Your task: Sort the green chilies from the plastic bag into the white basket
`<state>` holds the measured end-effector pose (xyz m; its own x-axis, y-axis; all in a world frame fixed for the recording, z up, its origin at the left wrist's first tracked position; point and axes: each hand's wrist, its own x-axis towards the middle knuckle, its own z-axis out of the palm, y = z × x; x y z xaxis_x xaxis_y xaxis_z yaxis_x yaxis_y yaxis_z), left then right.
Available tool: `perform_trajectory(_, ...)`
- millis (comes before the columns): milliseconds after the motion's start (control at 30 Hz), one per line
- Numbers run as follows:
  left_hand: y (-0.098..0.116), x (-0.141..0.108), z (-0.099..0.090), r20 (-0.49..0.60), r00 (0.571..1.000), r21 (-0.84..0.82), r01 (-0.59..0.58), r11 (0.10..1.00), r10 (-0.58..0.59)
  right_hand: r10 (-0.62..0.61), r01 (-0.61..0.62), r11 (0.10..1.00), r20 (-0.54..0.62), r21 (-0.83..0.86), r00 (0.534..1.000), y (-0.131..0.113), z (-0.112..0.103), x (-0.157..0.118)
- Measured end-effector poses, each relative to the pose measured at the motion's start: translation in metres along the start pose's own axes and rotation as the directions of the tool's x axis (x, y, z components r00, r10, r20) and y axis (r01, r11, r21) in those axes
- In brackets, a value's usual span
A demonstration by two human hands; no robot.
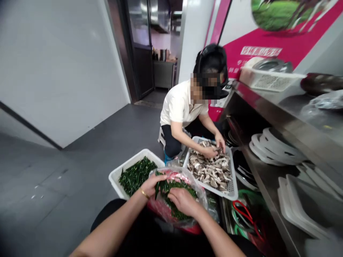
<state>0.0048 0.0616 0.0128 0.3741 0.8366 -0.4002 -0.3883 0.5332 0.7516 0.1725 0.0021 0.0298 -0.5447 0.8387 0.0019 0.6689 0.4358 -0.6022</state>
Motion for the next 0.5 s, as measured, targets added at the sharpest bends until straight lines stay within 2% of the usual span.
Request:
perform_trajectory(67, 0.013, -0.006, -0.009, -0.053, 0.998, -0.007, 0.028, 1.0, -0.028, -0.013, 0.011, 1.0, 0.085, 0.021, 0.996, -0.001, -0.008, -0.007)
perform_trajectory(100, 0.023, -0.007, -0.017, -0.099, 0.995, -0.027, -0.01, 1.0, 0.007, 0.016, -0.016, 1.0, 0.12, 0.004, 0.993, 0.003, -0.011, -0.009)
perform_trajectory(200, 0.052, -0.002, -0.052, -0.272, 0.957, 0.055, -0.089, 0.995, 0.101, 0.151, -0.124, 0.974, 0.134, -0.188, 0.98, 0.024, -0.018, -0.014)
perform_trajectory(233, 0.06, 0.0, -0.067, -0.345, 0.931, 0.107, -0.084, 0.991, 0.116, 0.19, -0.156, 0.956, 0.119, -0.249, 0.975, 0.031, -0.019, -0.016)
perform_trajectory(300, 0.072, 0.004, -0.095, -0.539, 0.834, 0.186, -0.024, 0.982, 0.122, 0.215, -0.176, 0.931, 0.091, -0.32, 0.972, 0.041, -0.02, -0.018)
perform_trajectory(367, 0.077, 0.008, -0.119, -0.636, 0.762, 0.218, 0.031, 0.975, 0.118, 0.199, -0.16, 0.926, 0.08, -0.342, 0.977, 0.045, -0.019, -0.019)
perform_trajectory(500, 0.074, 0.023, -0.153, -0.697, 0.705, 0.283, 0.107, 0.953, 0.128, 0.177, -0.13, 0.914, 0.089, -0.383, 0.98, 0.046, -0.016, -0.015)
